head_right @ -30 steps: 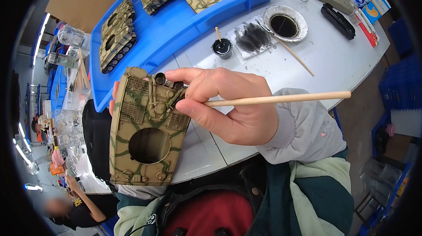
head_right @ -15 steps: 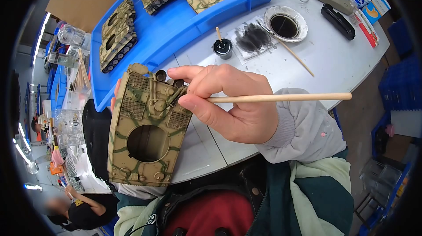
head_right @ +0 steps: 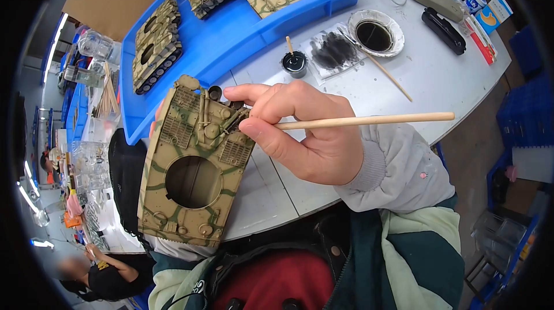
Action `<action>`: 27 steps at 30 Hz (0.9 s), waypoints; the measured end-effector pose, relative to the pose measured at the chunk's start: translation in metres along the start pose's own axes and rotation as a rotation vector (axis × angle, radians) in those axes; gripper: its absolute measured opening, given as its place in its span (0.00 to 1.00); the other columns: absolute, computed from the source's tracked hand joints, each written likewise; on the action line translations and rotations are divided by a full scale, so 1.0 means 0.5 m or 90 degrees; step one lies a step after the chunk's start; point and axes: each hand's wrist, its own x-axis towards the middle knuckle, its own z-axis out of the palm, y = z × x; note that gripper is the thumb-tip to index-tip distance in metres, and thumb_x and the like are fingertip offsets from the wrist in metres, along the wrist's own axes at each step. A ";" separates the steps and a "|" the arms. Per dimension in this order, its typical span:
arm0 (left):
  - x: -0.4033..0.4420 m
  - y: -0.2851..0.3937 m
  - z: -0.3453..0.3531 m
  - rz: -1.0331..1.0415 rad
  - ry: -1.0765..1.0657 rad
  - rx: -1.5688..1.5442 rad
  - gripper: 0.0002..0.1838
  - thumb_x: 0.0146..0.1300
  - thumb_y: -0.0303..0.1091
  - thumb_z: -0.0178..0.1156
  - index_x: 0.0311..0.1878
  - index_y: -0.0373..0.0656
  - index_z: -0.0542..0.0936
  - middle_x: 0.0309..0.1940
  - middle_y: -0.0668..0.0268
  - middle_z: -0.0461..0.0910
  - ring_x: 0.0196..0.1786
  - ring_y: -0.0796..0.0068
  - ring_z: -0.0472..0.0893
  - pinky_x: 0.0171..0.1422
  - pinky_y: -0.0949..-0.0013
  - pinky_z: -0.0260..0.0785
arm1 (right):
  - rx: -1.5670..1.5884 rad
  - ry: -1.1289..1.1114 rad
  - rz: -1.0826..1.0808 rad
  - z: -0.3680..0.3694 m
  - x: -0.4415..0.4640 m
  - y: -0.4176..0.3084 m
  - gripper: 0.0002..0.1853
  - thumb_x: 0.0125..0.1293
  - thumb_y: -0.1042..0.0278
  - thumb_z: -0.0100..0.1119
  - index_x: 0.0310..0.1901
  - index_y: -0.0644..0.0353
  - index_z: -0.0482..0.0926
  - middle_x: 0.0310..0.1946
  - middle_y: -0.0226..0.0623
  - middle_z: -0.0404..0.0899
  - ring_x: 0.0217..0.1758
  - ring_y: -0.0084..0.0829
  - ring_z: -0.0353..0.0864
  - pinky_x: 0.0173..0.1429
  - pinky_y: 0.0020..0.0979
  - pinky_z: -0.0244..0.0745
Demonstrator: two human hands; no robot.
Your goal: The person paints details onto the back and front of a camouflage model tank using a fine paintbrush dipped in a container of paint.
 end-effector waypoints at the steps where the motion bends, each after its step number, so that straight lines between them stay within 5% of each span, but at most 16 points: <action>1: -0.001 0.000 -0.002 0.001 -0.006 -0.003 0.23 0.66 0.47 0.49 0.53 0.39 0.76 0.49 0.56 0.79 0.49 0.62 0.81 0.56 0.59 0.74 | 0.000 0.017 0.000 0.003 0.001 -0.001 0.05 0.67 0.81 0.47 0.41 0.64 0.65 0.30 0.41 0.75 0.47 0.44 0.79 0.63 0.56 0.65; 6: 0.000 -0.002 -0.015 0.008 -0.023 -0.004 0.23 0.66 0.47 0.48 0.54 0.39 0.76 0.49 0.56 0.79 0.49 0.62 0.80 0.57 0.59 0.74 | 0.009 0.141 -0.005 0.019 0.002 0.001 0.03 0.62 0.82 0.55 0.35 0.66 0.71 0.27 0.37 0.76 0.41 0.35 0.82 0.58 0.47 0.73; 8: 0.000 -0.002 -0.018 0.008 -0.025 -0.003 0.23 0.66 0.47 0.48 0.54 0.39 0.76 0.49 0.56 0.79 0.49 0.62 0.80 0.57 0.59 0.73 | -0.026 0.015 0.008 0.004 0.001 -0.002 0.04 0.67 0.81 0.47 0.41 0.64 0.65 0.30 0.42 0.75 0.49 0.46 0.79 0.63 0.54 0.66; 24: -0.003 -0.001 -0.028 0.006 -0.035 -0.001 0.23 0.66 0.47 0.48 0.54 0.39 0.76 0.50 0.56 0.79 0.50 0.62 0.80 0.57 0.59 0.73 | 0.015 0.042 0.033 0.011 0.002 -0.003 0.04 0.67 0.81 0.46 0.41 0.65 0.65 0.31 0.42 0.75 0.51 0.49 0.77 0.62 0.53 0.66; 27: -0.001 -0.001 -0.029 0.008 -0.036 -0.002 0.23 0.67 0.47 0.48 0.54 0.39 0.76 0.50 0.56 0.79 0.50 0.62 0.80 0.58 0.58 0.73 | 0.051 0.150 0.013 0.023 0.004 0.003 0.03 0.63 0.83 0.53 0.35 0.67 0.70 0.26 0.35 0.74 0.45 0.37 0.81 0.59 0.44 0.73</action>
